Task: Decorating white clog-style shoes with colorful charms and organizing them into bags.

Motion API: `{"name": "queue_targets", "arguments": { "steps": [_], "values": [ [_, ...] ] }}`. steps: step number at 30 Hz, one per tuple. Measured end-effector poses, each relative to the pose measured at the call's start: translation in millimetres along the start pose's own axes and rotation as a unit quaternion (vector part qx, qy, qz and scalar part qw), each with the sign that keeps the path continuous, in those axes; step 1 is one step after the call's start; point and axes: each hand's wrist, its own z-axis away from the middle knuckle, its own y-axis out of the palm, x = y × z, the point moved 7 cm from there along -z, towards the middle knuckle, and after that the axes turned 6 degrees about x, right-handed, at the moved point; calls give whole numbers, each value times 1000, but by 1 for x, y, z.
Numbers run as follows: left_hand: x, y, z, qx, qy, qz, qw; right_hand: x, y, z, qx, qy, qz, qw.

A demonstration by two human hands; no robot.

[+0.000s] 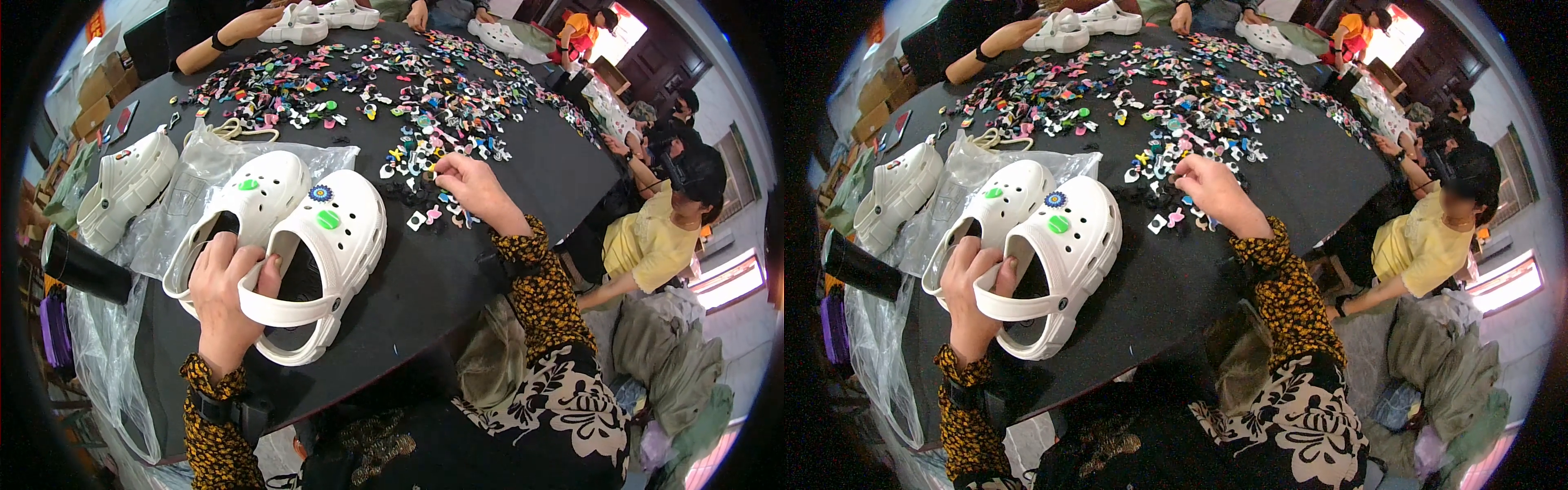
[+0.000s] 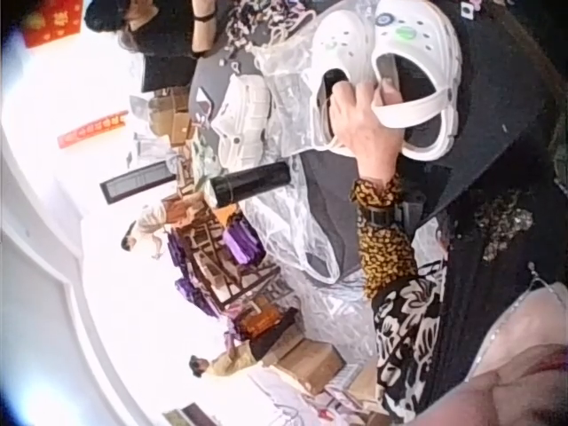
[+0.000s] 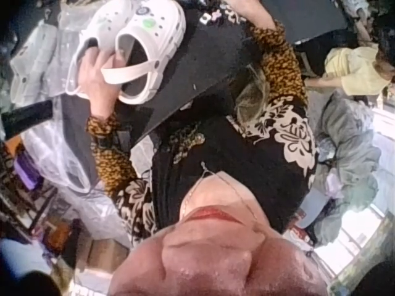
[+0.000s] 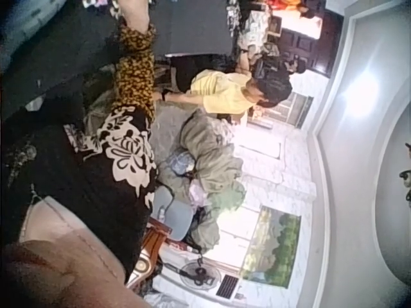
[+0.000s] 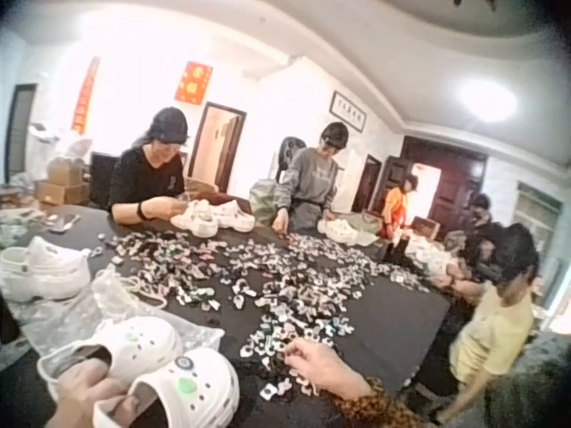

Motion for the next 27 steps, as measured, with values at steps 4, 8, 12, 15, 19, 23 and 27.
{"name": "queue_targets", "arguments": {
  "steps": [4,8,12,15,19,23,27],
  "values": [
    [1,2,0,7,-3,2,1000,1,-10,7,-48,-5,5,999],
    [1,1,0,9,-5,2,1000,9,1,17,13,-62,41,997],
    [2,2,0,11,-6,-1,1000,28,26,29,66,-189,72,977],
    [1,3,-1,12,-6,2,1000,37,39,36,53,-240,149,958],
    [0,1,-1,3,-1,1,1000,28,39,30,34,-226,166,959],
    [1,3,-1,5,-8,-1,1000,9,26,25,7,-168,84,982],
    [0,0,0,-3,-1,-3,1000,2,23,22,21,-82,-2,996]
  ]
}}
